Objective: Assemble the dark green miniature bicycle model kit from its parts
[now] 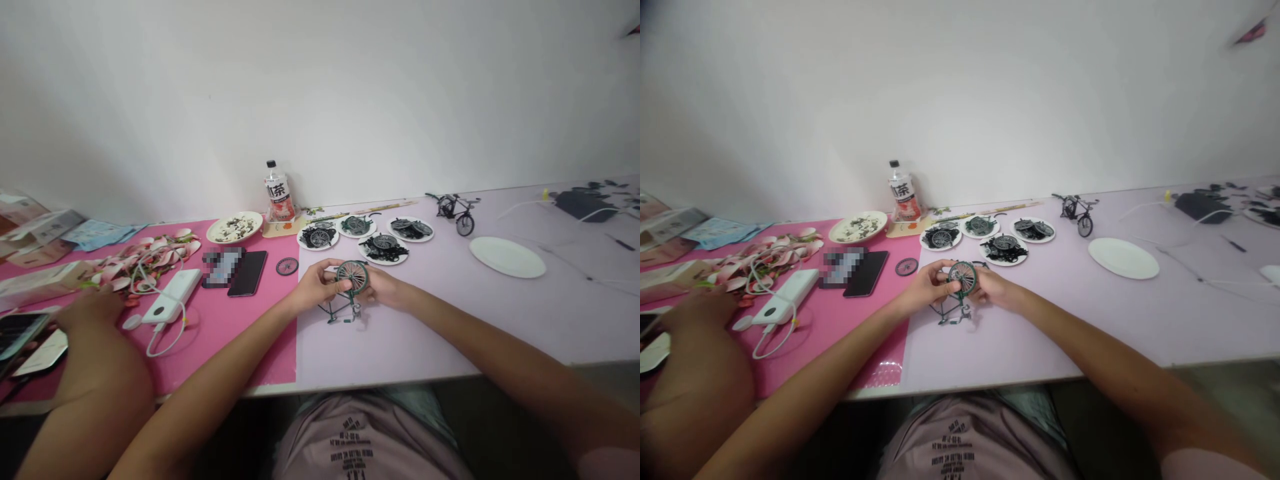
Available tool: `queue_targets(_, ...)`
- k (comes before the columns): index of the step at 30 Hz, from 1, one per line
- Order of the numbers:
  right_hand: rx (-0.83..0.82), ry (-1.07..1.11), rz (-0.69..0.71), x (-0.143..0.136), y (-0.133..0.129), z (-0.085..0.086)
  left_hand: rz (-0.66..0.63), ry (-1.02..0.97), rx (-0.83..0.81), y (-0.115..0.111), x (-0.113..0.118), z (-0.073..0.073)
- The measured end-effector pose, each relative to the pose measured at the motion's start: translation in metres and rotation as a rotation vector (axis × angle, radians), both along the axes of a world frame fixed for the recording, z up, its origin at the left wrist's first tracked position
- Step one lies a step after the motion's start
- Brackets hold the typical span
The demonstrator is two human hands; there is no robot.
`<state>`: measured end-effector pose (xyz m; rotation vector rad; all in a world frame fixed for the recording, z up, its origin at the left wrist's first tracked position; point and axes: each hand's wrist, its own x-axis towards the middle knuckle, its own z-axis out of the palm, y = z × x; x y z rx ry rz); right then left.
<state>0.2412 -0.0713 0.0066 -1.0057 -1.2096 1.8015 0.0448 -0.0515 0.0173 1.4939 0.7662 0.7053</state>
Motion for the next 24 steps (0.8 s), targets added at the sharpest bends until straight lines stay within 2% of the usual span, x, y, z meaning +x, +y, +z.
queue_targets(4,-0.099,0.101,0.046,0.0030,0.0094,-0.0071,0.006,-0.008,-0.006,-0.0013,0.0005,0.0026)
queue_targets(9,-0.072,0.131,0.063,0.0028,0.0081,-0.0043,-0.002,-0.021,-0.006,-0.0025,0.0011,0.0029)
queue_targets(15,0.018,0.052,0.037,0.0010,0.0021,-0.0007,-0.014,-0.015,0.002,-0.0007,0.0004,0.0020)
queue_targets(21,-0.100,0.082,0.038,0.0044,0.0096,-0.0069,-0.005,-0.014,0.012,0.0000,0.0007,0.0015)
queue_targets(24,-0.087,0.099,0.041,0.0050,0.0106,-0.0071,-0.008,-0.013,0.012,0.0004,0.0006,0.0009)
